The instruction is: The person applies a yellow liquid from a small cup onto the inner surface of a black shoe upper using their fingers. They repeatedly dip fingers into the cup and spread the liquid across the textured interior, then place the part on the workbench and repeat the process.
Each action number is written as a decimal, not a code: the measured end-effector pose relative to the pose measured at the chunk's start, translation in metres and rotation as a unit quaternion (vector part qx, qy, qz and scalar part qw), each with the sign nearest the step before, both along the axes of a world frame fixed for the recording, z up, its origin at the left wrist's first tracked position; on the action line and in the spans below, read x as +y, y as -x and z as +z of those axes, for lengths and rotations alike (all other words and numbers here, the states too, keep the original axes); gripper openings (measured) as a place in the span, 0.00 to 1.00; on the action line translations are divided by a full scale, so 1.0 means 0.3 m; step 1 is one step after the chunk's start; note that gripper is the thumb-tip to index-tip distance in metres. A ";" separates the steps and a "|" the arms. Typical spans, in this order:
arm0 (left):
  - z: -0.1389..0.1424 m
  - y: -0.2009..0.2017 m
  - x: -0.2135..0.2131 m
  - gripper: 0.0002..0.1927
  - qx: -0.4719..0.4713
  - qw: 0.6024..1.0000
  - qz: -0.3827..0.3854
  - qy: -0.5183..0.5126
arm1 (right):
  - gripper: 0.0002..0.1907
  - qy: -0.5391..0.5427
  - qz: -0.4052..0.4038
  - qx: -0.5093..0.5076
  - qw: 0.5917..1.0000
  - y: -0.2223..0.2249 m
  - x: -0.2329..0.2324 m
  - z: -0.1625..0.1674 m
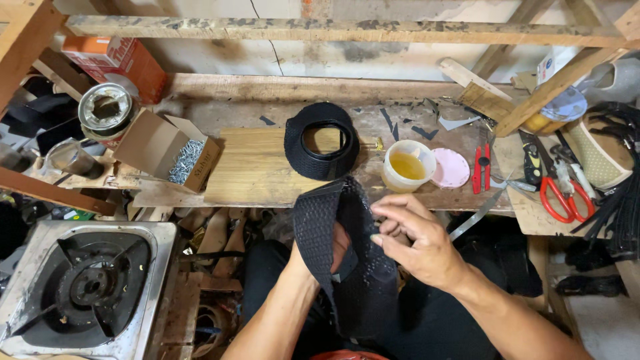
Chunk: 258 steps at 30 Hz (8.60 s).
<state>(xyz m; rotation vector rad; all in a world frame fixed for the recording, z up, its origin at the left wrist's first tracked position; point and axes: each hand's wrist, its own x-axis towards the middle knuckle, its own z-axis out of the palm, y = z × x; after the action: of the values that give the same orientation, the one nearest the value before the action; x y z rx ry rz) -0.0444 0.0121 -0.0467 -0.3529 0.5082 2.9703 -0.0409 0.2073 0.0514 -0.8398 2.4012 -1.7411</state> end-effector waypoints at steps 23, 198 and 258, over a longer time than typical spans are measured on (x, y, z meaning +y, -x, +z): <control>0.088 -0.061 0.005 0.10 0.095 0.973 -0.174 0.120 | 0.12 -0.292 -0.144 0.262 0.908 0.310 0.162 -0.053; 0.138 -0.115 -0.098 0.10 0.065 0.957 -0.248 0.135 | 0.21 -0.134 -0.026 0.196 0.971 -0.015 0.135 -0.048; 0.134 -0.110 -0.085 0.14 0.054 0.940 -0.279 0.187 | 0.24 -0.157 -0.045 0.411 0.897 -0.070 0.070 -0.062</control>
<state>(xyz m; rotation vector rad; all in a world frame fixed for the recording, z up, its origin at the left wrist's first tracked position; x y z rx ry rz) -0.0115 -0.0135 -0.0065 -0.0533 1.0011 2.3432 -0.0198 0.2285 0.0328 -1.6828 3.1248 -1.0513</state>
